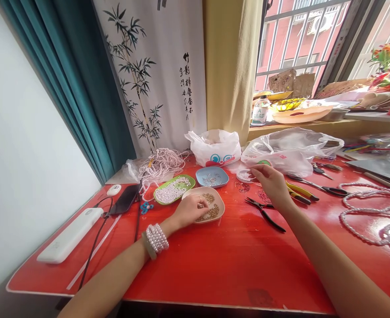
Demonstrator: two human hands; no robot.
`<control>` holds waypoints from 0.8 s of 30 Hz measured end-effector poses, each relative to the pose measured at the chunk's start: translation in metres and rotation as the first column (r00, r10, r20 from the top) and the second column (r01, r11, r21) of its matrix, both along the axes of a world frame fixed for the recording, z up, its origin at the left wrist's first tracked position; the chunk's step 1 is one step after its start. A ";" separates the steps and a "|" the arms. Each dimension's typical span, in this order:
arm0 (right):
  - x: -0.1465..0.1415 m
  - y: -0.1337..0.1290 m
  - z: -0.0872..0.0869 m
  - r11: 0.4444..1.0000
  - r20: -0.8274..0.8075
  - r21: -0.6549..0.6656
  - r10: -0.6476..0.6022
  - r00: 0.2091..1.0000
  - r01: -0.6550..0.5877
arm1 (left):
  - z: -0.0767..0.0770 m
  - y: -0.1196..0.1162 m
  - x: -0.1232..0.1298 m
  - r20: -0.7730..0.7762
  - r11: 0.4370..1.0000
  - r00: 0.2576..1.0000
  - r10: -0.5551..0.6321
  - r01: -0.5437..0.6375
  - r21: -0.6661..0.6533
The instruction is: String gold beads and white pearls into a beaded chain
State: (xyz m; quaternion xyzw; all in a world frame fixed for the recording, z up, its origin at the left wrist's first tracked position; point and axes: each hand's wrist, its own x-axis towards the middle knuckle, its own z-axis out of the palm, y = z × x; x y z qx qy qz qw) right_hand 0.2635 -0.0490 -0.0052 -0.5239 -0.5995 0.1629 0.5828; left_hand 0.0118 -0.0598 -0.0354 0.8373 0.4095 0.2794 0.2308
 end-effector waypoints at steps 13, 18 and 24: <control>-0.035 -0.022 -0.001 0.966 0.198 -0.072 0.259 0.946 -0.249 | 0.003 0.004 -0.002 0.357 0.960 0.932 0.063 0.041 -0.276; -0.062 -0.036 -0.012 0.896 0.367 -0.188 0.445 0.817 -0.403 | 0.006 0.005 -0.004 0.532 0.905 0.838 0.118 0.129 -0.405; -0.059 -0.033 -0.012 0.867 0.329 -0.280 0.489 0.808 -0.412 | 0.006 0.009 -0.007 0.677 0.903 0.693 0.248 0.089 -0.421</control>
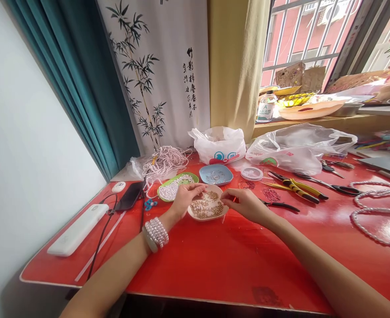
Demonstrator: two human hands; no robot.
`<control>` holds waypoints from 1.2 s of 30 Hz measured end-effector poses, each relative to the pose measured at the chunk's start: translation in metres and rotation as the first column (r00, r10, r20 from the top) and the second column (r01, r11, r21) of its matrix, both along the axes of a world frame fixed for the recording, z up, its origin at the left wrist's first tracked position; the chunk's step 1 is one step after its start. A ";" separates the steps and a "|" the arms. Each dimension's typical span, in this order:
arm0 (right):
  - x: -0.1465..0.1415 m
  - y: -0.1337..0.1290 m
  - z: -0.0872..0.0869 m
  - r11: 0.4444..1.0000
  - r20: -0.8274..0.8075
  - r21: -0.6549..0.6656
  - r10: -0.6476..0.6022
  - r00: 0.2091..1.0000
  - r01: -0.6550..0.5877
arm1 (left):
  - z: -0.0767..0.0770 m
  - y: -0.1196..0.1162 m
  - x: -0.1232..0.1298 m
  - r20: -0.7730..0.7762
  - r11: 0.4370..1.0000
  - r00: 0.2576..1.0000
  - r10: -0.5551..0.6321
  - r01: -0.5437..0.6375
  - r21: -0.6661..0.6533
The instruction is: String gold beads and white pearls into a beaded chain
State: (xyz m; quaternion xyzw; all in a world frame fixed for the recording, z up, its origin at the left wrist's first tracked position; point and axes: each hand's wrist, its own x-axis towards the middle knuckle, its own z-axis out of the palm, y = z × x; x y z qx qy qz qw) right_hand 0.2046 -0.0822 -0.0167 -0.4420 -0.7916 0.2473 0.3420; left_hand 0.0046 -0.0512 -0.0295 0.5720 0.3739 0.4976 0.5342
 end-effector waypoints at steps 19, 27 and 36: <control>0.023 -0.008 0.019 0.652 -0.224 -0.628 0.372 0.901 -0.425 | -0.005 0.014 -0.012 0.108 0.976 0.970 0.216 -0.219 0.012; 0.025 0.008 0.008 0.784 -0.232 -0.558 0.166 0.958 -0.271 | -0.006 0.010 -0.008 0.014 0.989 0.990 0.142 -0.142 0.030; 0.000 0.000 0.009 0.888 -0.421 -0.435 -0.054 0.905 -0.149 | 0.006 -0.010 0.007 -0.097 0.989 0.994 0.044 -0.030 0.142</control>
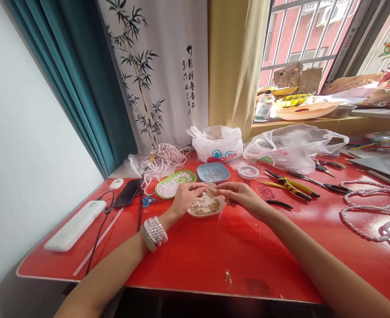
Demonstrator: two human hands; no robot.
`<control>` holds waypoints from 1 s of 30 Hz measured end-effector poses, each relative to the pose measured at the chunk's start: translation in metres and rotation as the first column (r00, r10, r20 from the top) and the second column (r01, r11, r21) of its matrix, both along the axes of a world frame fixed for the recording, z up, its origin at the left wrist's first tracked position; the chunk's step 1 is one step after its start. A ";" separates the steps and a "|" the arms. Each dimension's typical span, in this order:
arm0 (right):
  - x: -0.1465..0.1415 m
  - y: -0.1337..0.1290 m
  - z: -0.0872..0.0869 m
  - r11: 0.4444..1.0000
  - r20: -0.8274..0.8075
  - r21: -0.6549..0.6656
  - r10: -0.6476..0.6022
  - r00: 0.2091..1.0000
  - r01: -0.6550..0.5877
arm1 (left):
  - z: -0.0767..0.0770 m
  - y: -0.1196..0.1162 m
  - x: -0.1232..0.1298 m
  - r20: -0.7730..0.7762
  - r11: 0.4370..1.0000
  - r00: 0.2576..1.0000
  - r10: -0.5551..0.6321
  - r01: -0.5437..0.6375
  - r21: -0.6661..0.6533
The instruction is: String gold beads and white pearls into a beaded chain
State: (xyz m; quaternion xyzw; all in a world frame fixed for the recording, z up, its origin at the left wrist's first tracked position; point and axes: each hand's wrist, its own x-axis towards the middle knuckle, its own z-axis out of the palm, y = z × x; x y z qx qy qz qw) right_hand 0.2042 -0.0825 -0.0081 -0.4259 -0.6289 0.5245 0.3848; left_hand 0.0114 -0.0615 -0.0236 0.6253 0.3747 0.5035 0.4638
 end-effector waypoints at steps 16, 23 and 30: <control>0.003 -0.010 0.009 0.986 -0.006 -0.073 0.147 0.989 -0.147 | 0.004 0.005 -0.006 -0.240 0.997 0.971 -0.018 0.037 0.074; 0.007 -0.009 0.012 0.993 -0.022 -0.054 0.109 0.994 -0.110 | 0.002 0.017 -0.024 -0.541 0.988 0.839 -0.057 0.126 0.091; 0.002 -0.007 0.009 0.999 -0.034 -0.018 0.034 0.999 -0.034 | -0.007 0.003 -0.008 -0.708 0.971 0.705 0.041 0.139 0.194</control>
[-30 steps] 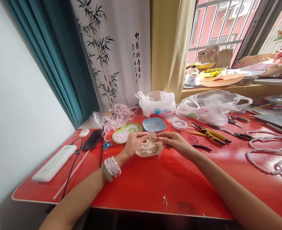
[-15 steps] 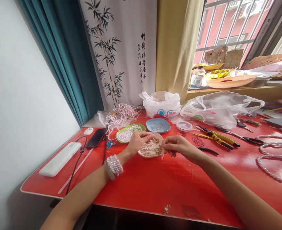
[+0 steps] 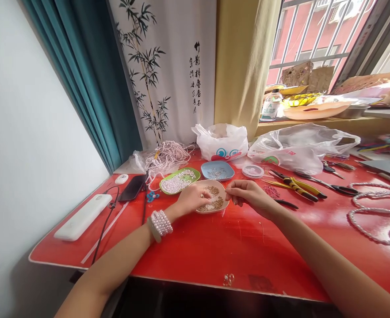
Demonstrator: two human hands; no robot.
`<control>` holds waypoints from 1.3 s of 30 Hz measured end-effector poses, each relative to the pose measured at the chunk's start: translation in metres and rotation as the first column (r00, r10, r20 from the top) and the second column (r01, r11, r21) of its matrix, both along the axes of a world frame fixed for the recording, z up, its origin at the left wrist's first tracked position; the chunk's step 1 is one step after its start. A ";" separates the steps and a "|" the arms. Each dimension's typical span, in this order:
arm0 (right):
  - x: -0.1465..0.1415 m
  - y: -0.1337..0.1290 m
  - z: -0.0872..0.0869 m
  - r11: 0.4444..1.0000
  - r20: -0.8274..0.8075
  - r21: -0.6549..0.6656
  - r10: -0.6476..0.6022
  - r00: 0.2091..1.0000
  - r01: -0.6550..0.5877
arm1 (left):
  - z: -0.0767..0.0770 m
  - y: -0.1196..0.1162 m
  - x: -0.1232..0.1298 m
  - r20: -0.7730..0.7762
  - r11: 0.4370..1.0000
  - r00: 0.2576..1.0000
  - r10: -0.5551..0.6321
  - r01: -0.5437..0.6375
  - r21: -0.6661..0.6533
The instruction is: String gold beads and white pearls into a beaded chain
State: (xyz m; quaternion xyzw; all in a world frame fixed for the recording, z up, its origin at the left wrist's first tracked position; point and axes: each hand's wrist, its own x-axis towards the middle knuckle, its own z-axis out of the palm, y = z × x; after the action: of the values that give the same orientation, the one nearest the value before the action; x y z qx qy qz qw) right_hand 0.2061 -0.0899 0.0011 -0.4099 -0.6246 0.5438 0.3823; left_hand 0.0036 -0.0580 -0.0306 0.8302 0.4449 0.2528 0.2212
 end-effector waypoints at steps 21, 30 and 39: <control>-0.002 -0.001 0.000 0.999 0.035 0.019 -0.029 0.999 0.028 | -0.002 0.001 0.004 -0.060 0.999 0.998 -0.018 0.020 0.040; -0.002 0.000 -0.001 0.999 0.035 0.006 -0.048 0.998 0.048 | 0.014 0.011 -0.017 -0.068 1.000 0.998 -0.017 0.015 -0.021; -0.002 0.000 -0.001 0.999 0.044 -0.009 -0.039 0.998 0.040 | 0.017 0.008 -0.022 -0.148 0.969 0.966 -0.213 0.190 -0.157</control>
State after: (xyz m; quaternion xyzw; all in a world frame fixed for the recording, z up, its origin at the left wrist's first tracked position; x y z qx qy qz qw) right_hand 0.2042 -0.0903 -0.0002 -0.4358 -0.6219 0.5301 0.3772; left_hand -0.0186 -0.0504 -0.0138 0.8715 0.3914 0.1276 0.2666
